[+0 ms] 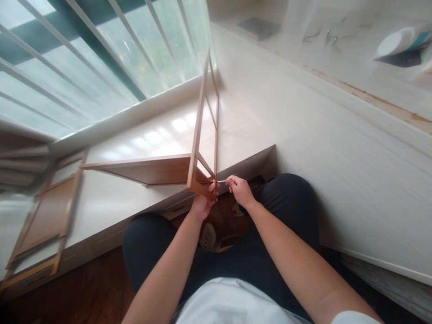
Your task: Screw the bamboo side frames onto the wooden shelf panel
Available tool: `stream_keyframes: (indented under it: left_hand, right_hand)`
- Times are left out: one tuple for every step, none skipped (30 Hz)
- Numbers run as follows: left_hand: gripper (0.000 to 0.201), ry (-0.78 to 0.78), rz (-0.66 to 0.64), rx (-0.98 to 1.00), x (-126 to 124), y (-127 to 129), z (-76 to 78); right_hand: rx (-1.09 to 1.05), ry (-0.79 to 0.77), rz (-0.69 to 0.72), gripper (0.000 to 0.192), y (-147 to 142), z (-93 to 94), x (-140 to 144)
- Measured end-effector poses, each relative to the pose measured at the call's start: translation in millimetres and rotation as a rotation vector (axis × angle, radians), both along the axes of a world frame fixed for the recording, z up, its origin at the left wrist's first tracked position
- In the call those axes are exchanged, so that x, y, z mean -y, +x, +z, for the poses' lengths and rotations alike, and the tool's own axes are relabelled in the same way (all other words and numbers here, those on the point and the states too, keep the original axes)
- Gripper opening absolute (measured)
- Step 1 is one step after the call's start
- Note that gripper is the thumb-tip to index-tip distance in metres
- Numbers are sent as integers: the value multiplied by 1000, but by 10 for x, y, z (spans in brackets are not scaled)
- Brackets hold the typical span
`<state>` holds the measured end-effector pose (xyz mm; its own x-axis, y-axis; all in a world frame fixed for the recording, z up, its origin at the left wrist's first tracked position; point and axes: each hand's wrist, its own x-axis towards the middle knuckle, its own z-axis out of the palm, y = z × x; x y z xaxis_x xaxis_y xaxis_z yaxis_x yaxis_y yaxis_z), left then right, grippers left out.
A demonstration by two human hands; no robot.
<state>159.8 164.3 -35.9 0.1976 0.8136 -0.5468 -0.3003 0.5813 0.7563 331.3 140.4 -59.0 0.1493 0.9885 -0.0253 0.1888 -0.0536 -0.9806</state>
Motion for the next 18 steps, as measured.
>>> stream_keyframes:
  left_hand:
    - [46,-1,0,0,0,2,2]
    - [45,-2,0,1,1,4,5]
    - [45,-4,2,2,1,6,8]
    - [45,-6,5,3,1,8,12]
    - [45,-7,7,5,2,9,16]
    - [45,-8,7,6,2,9,21]
    - [45,-8,6,8,3,9,25]
    - [45,-7,5,9,3,8,29]
    - [46,-6,2,10,4,8,32]
    - [46,-7,0,10,4,7,34]
    - [46,-7,-1,9,4,6,34]
    - [46,-8,-1,7,3,6,34]
    - [46,-8,0,6,3,6,31]
    - [47,-7,1,6,2,5,29]
    - [47,-6,1,6,2,5,25]
    - [48,-4,2,7,1,5,21]
    - [48,-1,4,7,1,5,18]
    - [48,0,4,7,1,4,15]
  right_hand:
    - [5,5,-1,35,1,-2,-5]
    - [9,8,-3,35,2,-5,-9]
    - [11,12,-5,35,2,-9,-11]
    - [13,14,-6,35,2,-13,-12]
    - [13,16,-6,36,0,-16,-10]
    - [13,18,-5,36,-1,-19,-7]
    - [13,20,-3,36,-3,-20,-3]
    - [13,22,-2,36,-5,-21,2]
    - [13,26,1,35,-6,-20,7]
    - [14,30,3,35,-8,-19,12]
    - [15,35,4,35,-9,-16,17]
    - [17,40,4,35,-10,-14,22]
    - [18,45,4,35,-11,-11,25]
    - [19,49,4,35,-12,-10,29]
    - [20,54,5,35,-14,-10,32]
    - [20,59,8,35,-15,-11,34]
    - [21,63,11,35,-18,-13,36]
    - [21,67,14,35,-19,-17,37]
